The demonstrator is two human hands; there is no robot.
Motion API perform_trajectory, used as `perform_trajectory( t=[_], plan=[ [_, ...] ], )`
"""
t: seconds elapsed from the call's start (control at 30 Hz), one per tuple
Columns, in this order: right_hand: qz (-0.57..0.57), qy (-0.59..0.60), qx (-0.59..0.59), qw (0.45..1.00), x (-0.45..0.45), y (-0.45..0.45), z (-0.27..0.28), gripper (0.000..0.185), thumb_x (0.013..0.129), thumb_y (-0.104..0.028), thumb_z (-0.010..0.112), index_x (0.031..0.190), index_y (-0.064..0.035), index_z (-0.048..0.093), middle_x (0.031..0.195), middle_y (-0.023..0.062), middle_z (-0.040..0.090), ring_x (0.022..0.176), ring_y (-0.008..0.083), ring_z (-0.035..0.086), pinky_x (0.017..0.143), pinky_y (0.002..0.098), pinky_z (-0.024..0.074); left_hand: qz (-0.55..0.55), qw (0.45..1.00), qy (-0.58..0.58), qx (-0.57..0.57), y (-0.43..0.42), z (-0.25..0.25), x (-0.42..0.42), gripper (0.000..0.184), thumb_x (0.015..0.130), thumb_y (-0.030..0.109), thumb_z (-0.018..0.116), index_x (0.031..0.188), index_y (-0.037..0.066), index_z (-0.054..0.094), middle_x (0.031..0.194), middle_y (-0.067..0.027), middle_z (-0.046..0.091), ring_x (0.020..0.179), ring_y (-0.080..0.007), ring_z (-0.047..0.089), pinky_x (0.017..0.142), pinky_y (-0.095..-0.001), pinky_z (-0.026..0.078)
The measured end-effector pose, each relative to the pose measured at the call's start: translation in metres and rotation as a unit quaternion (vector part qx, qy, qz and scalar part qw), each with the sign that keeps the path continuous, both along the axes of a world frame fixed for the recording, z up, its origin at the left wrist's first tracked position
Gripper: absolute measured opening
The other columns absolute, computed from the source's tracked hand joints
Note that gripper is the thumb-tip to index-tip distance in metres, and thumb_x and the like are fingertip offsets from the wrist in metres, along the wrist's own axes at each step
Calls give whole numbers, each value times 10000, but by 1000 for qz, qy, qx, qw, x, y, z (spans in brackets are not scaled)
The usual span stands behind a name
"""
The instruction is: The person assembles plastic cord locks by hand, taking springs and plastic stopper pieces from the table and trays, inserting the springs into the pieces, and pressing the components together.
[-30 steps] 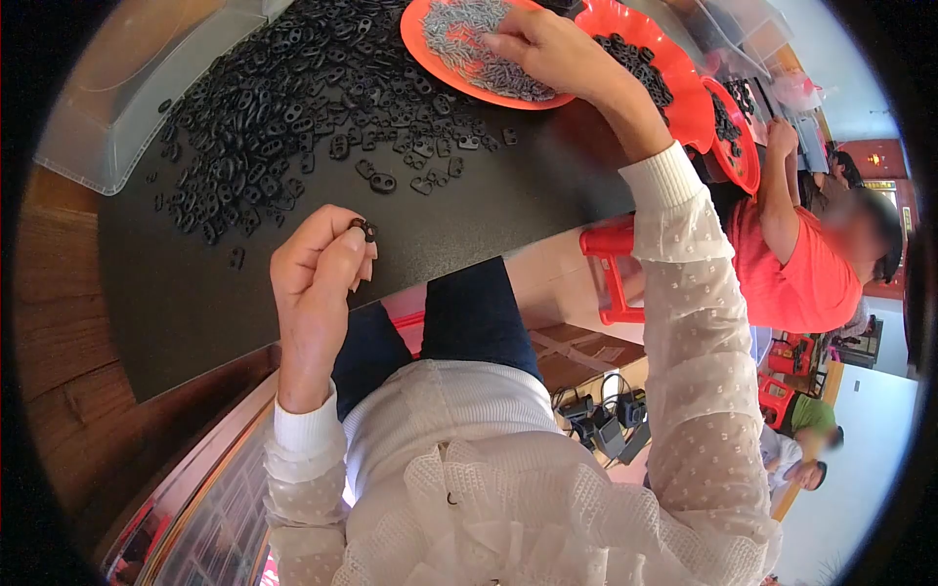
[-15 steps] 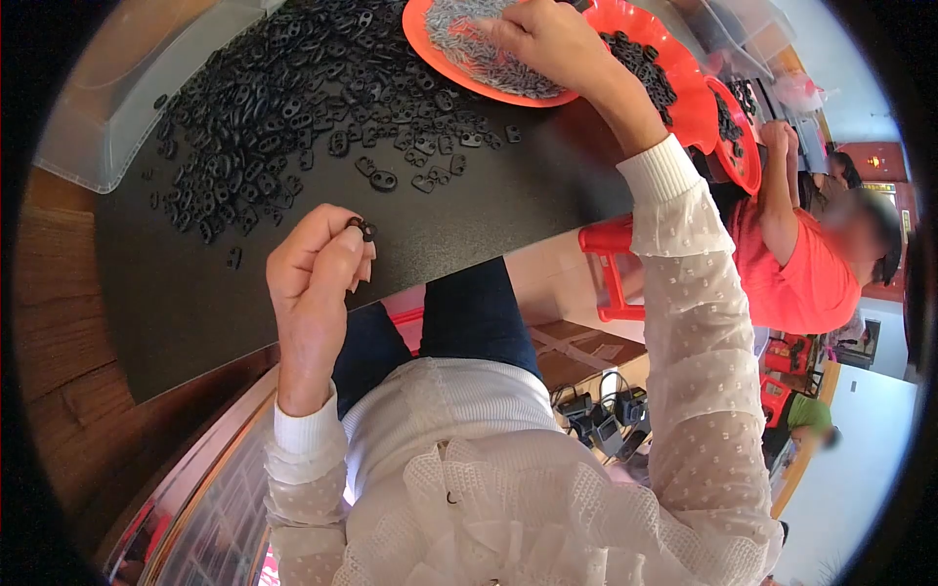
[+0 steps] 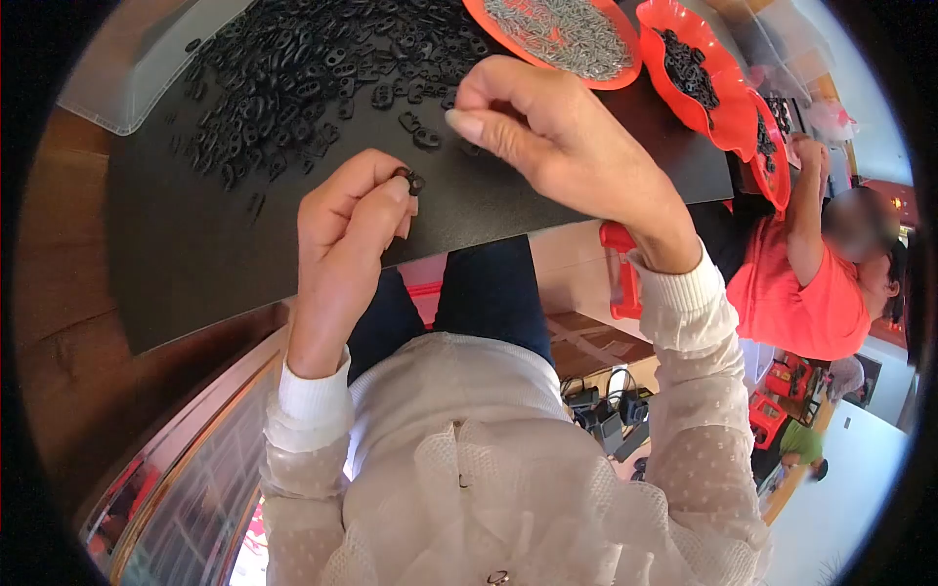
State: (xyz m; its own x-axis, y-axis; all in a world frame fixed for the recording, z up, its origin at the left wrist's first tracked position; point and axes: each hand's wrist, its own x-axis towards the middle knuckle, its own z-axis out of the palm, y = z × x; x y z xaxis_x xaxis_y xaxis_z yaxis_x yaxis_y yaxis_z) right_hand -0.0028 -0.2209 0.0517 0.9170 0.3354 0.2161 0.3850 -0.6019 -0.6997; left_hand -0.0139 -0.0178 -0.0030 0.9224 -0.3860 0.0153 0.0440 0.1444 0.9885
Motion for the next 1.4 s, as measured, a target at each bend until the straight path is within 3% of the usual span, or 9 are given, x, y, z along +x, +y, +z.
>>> perform_trajectory(
  t=[0.13,0.23,0.33,0.93,1.03,1.13,1.23,1.33,1.4],
  plan=[
    [56,63,122,989,-3,13,-5,249,896,-224,576,804,8,584,633,110,548,560,199,504,535,337,409,2,1000,-20,5,-2,2,0,147,864,124,502,854,0,580,681,-3,522,558,-53,427,498,-197,306],
    [75,136,115,981,-3,15,-6,387,933,-311,542,727,14,580,552,61,486,517,129,436,489,301,376,-4,1000,-21,9,-2,3,-1,152,857,120,491,849,0,583,673,1,519,557,-47,425,499,-196,301],
    [89,163,116,976,-2,18,1,478,946,-373,517,669,12,571,508,38,447,490,112,414,460,294,351,-30,1000,1,-7,1,7,-1,140,866,71,463,784,-11,542,656,14,463,605,-42,394,557,-207,332],
    [70,179,113,975,-2,25,-5,508,949,-394,492,651,5,594,506,47,465,495,121,437,469,287,362,-40,999,12,14,3,9,0,186,859,142,488,852,1,609,662,29,478,597,-39,375,525,-210,293],
    [78,190,96,974,-1,26,-7,490,945,-377,501,656,8,594,521,70,506,501,134,481,476,300,382,-47,999,11,12,4,8,1,186,859,139,490,857,0,613,668,27,491,601,-38,382,527,-208,299],
    [93,128,126,979,-2,30,-8,470,940,-357,510,669,18,594,557,102,563,519,168,546,495,319,417,-36,999,28,-4,3,8,0,185,860,133,487,856,-1,615,674,27,501,605,-33,386,529,-202,302],
    [68,69,87,992,-2,33,-11,441,932,-328,515,682,27,593,608,141,605,548,254,596,522,346,450,-36,999,29,-20,3,7,0,183,862,123,483,850,-3,614,677,29,507,605,-28,387,528,-198,302],
    [41,111,97,988,-3,34,-7,419,926,-311,513,685,22,594,619,167,596,568,323,598,528,374,454,-17,1000,11,-19,0,7,-1,172,861,113,485,839,-6,608,676,34,508,599,-24,385,526,-196,301],
    [53,74,87,992,-5,38,-9,417,925,-305,508,671,16,587,622,186,584,583,356,587,526,400,449,-14,1000,10,-16,1,5,-1,166,860,107,487,834,-8,604,674,37,506,598,-23,383,526,-197,302]
  ],
)
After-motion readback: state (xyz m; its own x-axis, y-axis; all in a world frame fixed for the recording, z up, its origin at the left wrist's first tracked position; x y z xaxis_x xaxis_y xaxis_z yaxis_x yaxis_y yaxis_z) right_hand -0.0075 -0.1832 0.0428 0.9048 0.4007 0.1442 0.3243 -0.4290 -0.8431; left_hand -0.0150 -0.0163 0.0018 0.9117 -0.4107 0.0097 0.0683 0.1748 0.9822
